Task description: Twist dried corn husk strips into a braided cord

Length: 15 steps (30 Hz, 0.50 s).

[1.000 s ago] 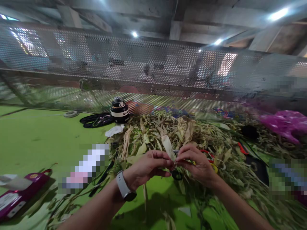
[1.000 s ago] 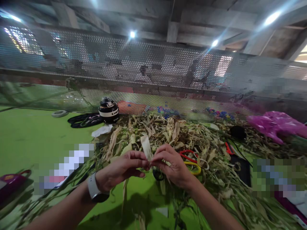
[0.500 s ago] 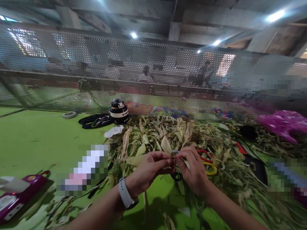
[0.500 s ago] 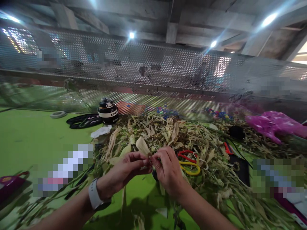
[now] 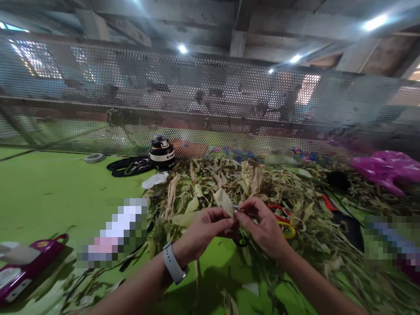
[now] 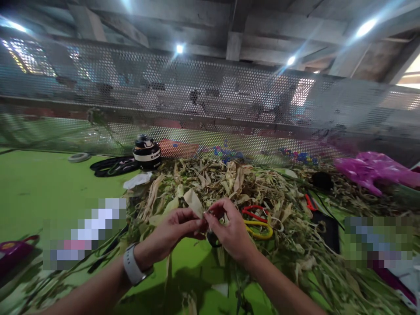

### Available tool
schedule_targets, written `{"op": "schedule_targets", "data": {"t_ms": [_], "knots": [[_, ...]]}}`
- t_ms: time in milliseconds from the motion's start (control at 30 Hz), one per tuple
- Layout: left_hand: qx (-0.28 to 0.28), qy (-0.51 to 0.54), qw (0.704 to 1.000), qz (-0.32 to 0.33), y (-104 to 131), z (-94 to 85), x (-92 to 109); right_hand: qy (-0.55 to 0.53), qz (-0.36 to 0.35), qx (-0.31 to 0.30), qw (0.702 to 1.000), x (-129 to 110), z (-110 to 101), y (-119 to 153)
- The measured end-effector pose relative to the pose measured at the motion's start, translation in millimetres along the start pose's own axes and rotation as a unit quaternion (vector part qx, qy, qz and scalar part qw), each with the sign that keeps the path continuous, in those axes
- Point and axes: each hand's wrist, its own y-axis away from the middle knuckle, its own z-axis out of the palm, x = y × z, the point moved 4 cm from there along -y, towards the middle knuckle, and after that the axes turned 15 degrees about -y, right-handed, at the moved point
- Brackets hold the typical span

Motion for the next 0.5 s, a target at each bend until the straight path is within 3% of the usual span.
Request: {"op": "schedule_targets", "data": {"t_ms": [100, 300, 500], "knots": [[0.008, 0.022, 1.000, -0.009, -0.5, -2.7, 0.2, -0.014, -0.004, 0.010, 1.000, 0.9, -6.1, -3.4], [-0.001, 0.080, 0.997, -0.021, -1.8, -7.0, 1.6, 0.073, -0.180, -0.068, 0.979, -11.7, -11.4, -7.2], [-0.014, 0.106, 0.992, -0.061, -0.3, -3.4, 0.2, 0.136, -0.243, -0.080, 0.957, -13.4, -9.0, -4.7]]}}
